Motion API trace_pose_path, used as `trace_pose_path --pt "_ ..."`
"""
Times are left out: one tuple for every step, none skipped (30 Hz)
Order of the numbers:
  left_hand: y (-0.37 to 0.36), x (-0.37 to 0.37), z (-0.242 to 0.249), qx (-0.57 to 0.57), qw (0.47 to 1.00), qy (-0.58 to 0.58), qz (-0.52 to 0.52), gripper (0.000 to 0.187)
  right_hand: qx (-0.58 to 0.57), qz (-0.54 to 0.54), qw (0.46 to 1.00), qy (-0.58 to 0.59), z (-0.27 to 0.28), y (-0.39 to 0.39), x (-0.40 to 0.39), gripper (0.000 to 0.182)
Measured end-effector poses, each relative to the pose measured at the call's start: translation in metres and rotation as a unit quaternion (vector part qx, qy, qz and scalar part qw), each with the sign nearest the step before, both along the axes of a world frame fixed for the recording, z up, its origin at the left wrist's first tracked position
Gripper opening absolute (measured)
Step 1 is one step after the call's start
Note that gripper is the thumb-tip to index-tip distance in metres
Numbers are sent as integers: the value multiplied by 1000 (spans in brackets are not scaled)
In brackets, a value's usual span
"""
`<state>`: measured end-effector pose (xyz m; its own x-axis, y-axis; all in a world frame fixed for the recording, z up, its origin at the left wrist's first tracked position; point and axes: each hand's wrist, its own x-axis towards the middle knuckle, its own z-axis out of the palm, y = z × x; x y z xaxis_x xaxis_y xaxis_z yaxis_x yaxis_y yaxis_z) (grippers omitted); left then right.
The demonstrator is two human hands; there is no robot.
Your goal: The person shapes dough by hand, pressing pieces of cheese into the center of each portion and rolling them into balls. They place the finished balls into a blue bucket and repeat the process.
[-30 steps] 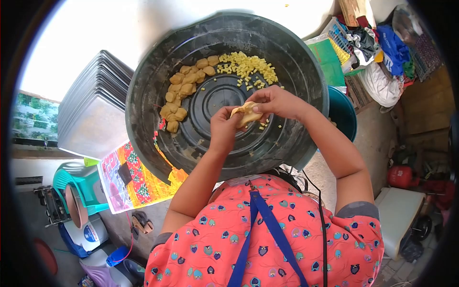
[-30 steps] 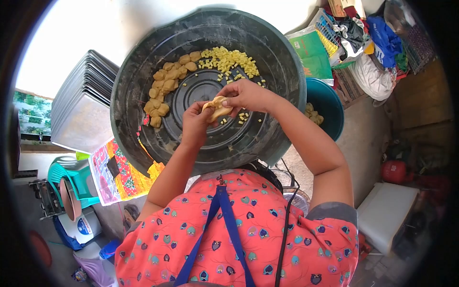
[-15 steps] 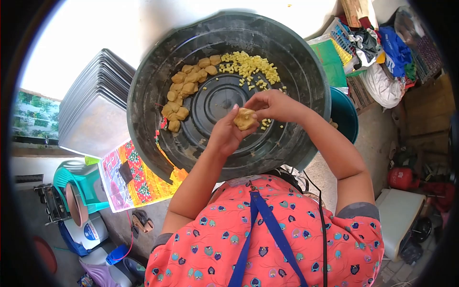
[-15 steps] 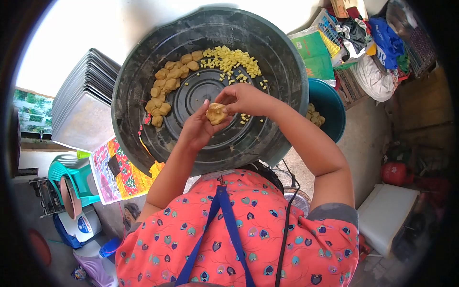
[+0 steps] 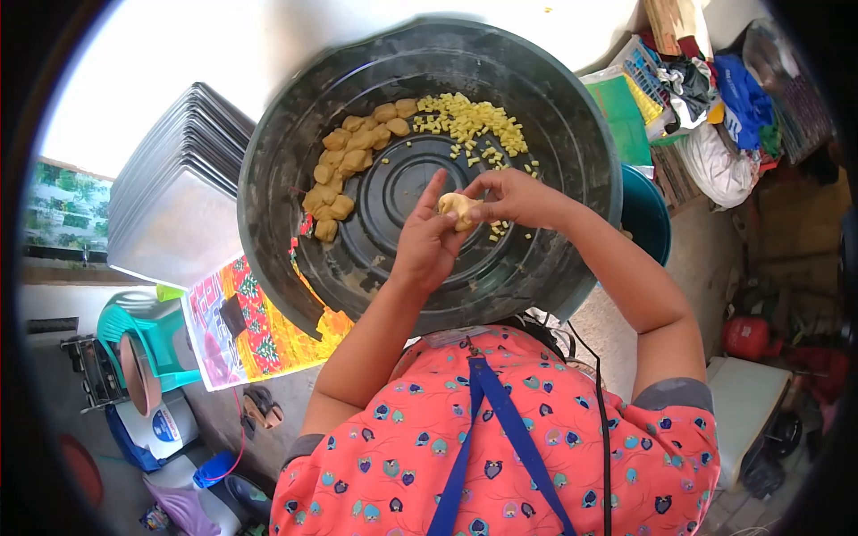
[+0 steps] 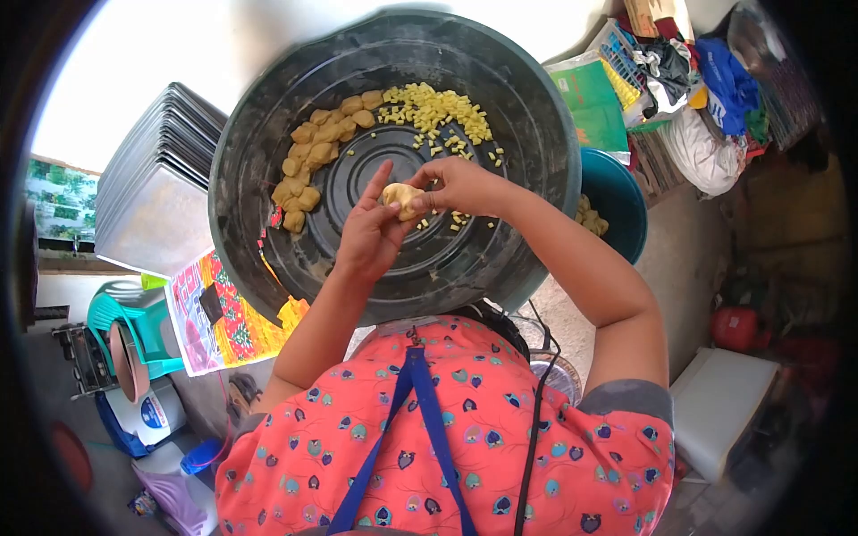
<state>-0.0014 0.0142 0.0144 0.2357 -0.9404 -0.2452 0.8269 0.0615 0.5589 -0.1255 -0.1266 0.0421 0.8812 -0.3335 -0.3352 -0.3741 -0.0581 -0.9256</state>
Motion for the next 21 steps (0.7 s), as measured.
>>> trace_pose_path --pt "1 0 0 -6 1000 9 -1 48 -26 11 1000 -4 -2 1 2 37" --pt "3 1 -1 -12 1000 17 -2 49 -52 23 998 -9 -6 1 4 35" --pt "6 4 -2 -19 998 54 -1 46 -77 35 996 -14 -4 4 7 33" --pt "8 7 -4 -26 996 91 0 43 -111 34 993 -14 -3 7 11 31" --pt "10 9 -6 -33 991 128 0 41 -144 33 989 -14 -2 11 15 30" --pt "11 12 -11 -17 993 118 7 39 -177 31 984 -15 1 15 20 28" --pt "12 14 -15 -2 994 107 13 37 -166 10 986 -24 2 18 25 27" --pt "13 18 -19 13 995 96 21 36 -155 -10 987 -33 3 21 30 27" --pt "15 21 -15 30 996 80 12 36 -144 -30 988 -43 4 24 34 26" --pt "18 24 -11 47 997 67 3 37 -146 -44 987 -48 7 27 37 24" --pt "22 27 -8 65 996 53 -6 37 -145 -41 987 -56 6 30 40 24" --pt "24 29 -9 71 997 19 8 38 -144 -39 987 -64 5 33 42 24" --pt "27 30 -12 77 997 -15 21 39 -142 -38 987 -71 4 37 44 23" --pt "29 30 -15 84 995 -49 32 40 -146 -29 986 -72 5 40 45 25" --pt "31 29 -19 79 994 -62 40 39 -151 -21 986 -72 5 42 45 27" --pt "33 28 -22 74 993 -76 48 38 -156 -13 985 -72 6 44 45 29" --pt "34 28 -25 68 992 -90 56 37 -113 -4 990 -84 4 42 46 31" --pt "35 29 -23 50 995 -66 62 36 -68 4 993 -97 2 39 46 34" --pt "37 30 -21 32 996 -42 68 35 -23 13 994 -109 0 38 46 37" --pt "39 30 -20 14 997 -18 73 34 26 4 995 -101 -1 35 44 37" --pt "41 31 -15 21 997 3 77 33 75 -6 993 -92 6 35 42 38"
